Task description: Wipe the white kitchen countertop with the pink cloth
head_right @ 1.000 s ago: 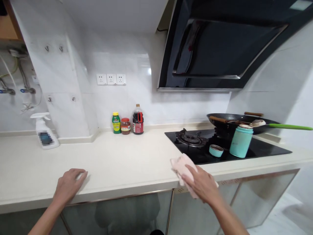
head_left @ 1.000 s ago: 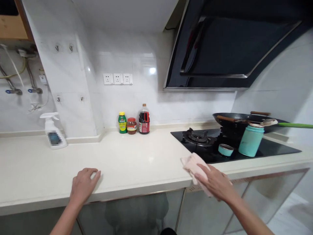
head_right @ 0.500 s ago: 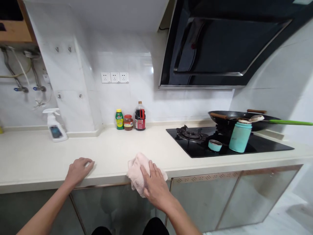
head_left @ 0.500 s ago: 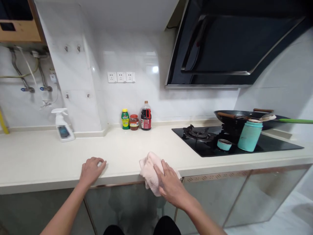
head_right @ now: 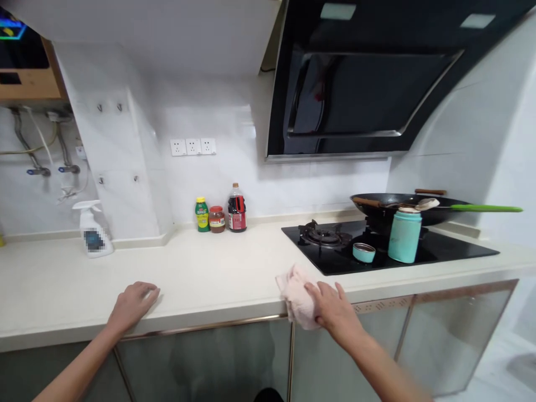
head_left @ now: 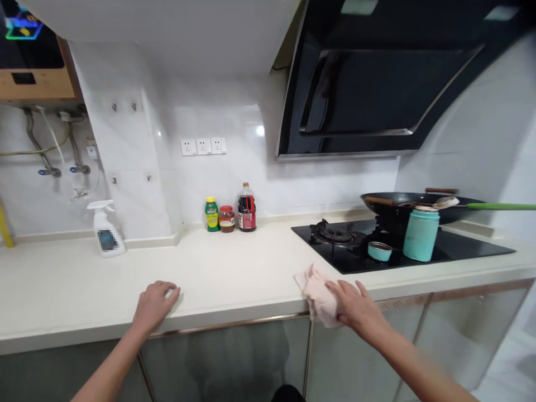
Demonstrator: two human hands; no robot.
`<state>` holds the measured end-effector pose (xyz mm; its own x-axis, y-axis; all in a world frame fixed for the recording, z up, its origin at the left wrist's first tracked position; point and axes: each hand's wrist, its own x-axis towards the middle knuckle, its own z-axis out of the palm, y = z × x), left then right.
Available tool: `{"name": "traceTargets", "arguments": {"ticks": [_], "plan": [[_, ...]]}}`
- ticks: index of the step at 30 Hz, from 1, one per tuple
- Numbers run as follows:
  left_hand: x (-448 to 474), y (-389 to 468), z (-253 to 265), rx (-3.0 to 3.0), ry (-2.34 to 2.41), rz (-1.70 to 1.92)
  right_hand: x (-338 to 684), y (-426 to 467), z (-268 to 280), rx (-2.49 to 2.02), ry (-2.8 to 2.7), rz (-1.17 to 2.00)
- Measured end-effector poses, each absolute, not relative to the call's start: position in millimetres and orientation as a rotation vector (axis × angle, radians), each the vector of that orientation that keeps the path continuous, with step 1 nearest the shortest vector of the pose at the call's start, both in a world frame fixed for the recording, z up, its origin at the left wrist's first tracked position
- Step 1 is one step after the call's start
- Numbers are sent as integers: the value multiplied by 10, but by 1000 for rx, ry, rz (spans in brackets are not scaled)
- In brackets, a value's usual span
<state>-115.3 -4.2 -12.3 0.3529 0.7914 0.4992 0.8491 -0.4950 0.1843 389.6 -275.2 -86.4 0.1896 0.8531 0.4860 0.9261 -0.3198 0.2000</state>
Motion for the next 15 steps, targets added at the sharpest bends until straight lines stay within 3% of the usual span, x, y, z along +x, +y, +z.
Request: {"name": "traceTargets", "arguments": {"ticks": [4, 15], "plan": [[-1103, -69, -82, -2484, -1554, -757, 4037, -2815, -899, -2278, -1726, -952], [-1019, -105, -46, -2441, -1617, -830, 2765, -2203, -653, -2076, -1931, -681]]}}
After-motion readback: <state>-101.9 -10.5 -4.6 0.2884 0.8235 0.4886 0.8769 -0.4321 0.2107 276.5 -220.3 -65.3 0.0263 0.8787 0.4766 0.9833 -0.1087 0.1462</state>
